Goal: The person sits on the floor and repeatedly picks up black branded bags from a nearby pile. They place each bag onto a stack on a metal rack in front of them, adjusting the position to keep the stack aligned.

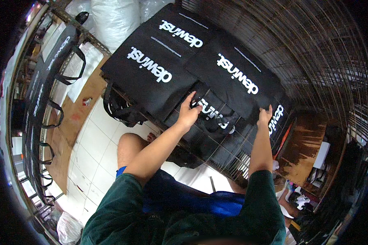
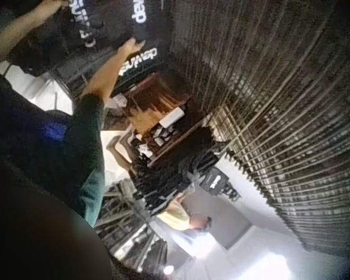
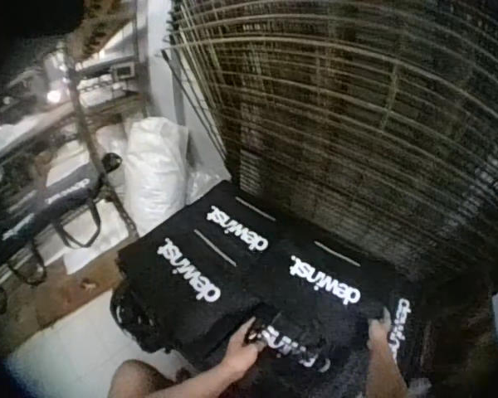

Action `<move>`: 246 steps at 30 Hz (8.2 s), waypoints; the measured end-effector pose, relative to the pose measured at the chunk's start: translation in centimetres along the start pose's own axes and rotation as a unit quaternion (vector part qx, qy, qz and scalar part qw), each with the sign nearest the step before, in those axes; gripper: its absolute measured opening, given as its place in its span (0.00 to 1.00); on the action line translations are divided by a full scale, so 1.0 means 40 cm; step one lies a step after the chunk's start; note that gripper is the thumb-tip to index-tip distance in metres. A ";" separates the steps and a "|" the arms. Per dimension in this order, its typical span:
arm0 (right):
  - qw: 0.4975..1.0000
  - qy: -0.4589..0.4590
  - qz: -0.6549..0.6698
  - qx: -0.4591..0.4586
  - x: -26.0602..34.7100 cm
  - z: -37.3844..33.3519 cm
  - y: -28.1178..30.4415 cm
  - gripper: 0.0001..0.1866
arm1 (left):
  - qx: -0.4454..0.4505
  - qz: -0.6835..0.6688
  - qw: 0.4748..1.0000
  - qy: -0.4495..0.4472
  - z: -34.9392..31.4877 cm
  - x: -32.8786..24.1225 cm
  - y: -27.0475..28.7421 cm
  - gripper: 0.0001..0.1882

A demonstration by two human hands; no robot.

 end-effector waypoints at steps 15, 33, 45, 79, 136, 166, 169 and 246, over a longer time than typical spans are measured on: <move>0.999 -0.027 -0.041 -0.018 0.038 -0.033 0.015 0.38 | -0.003 -0.119 0.989 0.092 -0.022 0.053 0.014 0.33; 0.912 0.273 -0.271 -0.141 0.285 -0.328 0.180 0.26 | 0.049 0.075 0.990 -0.111 -0.298 -0.227 -0.081 0.46; 0.952 0.175 -0.174 0.182 0.039 -0.886 0.309 0.24 | 0.468 0.346 0.812 0.047 -0.806 0.197 -0.064 0.36; 0.956 0.260 -0.074 0.115 0.246 -0.961 0.726 0.26 | 0.417 0.555 0.719 0.042 -0.705 0.391 0.048 0.40; 0.883 0.469 -0.015 -0.005 1.165 -1.287 0.799 0.29 | 0.497 -0.330 0.735 0.323 -1.003 -0.164 -0.260 0.67; 0.996 -0.001 0.000 0.089 -0.159 -0.649 0.138 0.43 | -0.001 0.139 0.989 0.052 -0.260 0.100 0.318 0.27; 0.994 -0.045 0.006 0.104 -0.140 -0.654 0.126 0.43 | -0.005 0.203 0.979 0.032 -0.222 0.126 0.366 0.26; 0.827 0.153 -0.323 0.434 -0.238 -0.945 0.265 0.30 | 0.383 0.509 0.770 -0.038 -0.738 0.416 0.001 0.20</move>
Point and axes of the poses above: each hand's wrist, its own z-axis towards the middle knuckle, its own y-axis out of the back of the hand, x = y × z, the point moved 9 cm from there along z, towards the middle knuckle, and after that the axes turned 12 degrees about -z, right-handed, at the moved point
